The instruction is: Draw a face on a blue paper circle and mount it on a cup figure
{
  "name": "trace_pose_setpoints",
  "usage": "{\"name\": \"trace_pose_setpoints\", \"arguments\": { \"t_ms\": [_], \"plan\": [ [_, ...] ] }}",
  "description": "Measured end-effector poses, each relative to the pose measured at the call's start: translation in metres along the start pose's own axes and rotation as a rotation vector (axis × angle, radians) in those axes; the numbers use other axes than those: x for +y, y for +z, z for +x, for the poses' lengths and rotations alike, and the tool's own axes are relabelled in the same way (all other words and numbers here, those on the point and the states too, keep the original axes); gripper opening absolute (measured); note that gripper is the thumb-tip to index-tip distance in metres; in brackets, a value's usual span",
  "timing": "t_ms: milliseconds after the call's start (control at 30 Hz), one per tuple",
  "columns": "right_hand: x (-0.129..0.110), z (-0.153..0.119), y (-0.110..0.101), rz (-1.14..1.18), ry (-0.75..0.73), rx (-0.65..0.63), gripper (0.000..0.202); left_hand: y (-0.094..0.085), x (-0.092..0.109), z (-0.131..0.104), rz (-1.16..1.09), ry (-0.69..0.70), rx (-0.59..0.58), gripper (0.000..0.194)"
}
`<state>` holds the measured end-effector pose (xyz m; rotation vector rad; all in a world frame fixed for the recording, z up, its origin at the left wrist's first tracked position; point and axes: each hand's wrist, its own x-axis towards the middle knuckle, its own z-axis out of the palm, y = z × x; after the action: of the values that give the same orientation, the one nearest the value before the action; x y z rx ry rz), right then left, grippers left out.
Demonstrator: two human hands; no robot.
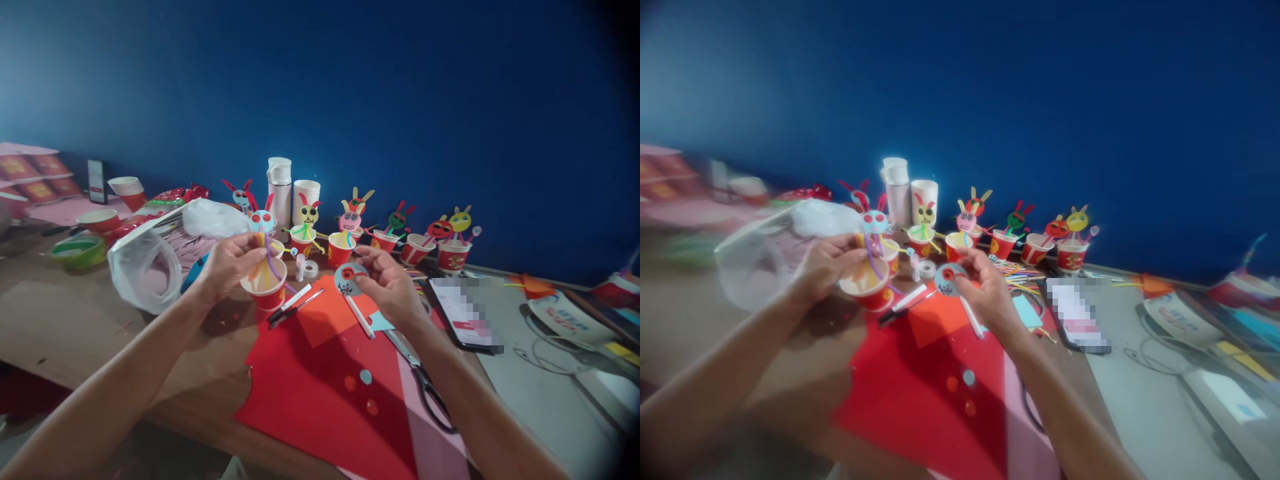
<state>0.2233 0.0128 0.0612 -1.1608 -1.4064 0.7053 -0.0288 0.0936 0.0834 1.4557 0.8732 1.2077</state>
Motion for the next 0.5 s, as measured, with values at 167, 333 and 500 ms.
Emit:
{"name": "trace_pose_setpoints", "arguments": {
  "t_ms": [167,333,500],
  "plan": [
    [0.032,-0.027,0.012,-0.058,0.135,-0.136,0.040,-0.027,-0.023,0.006,0.135,0.039,0.081,0.019],
    [0.048,-0.056,0.036,-0.093,0.248,-0.201,0.040,-0.028,-0.038,0.007,0.094,-0.037,0.068,0.021],
    [0.053,-0.072,0.049,-0.236,0.203,-0.282,0.042,-0.031,-0.044,0.007,0.090,-0.073,0.076,0.024]
  ]
}}
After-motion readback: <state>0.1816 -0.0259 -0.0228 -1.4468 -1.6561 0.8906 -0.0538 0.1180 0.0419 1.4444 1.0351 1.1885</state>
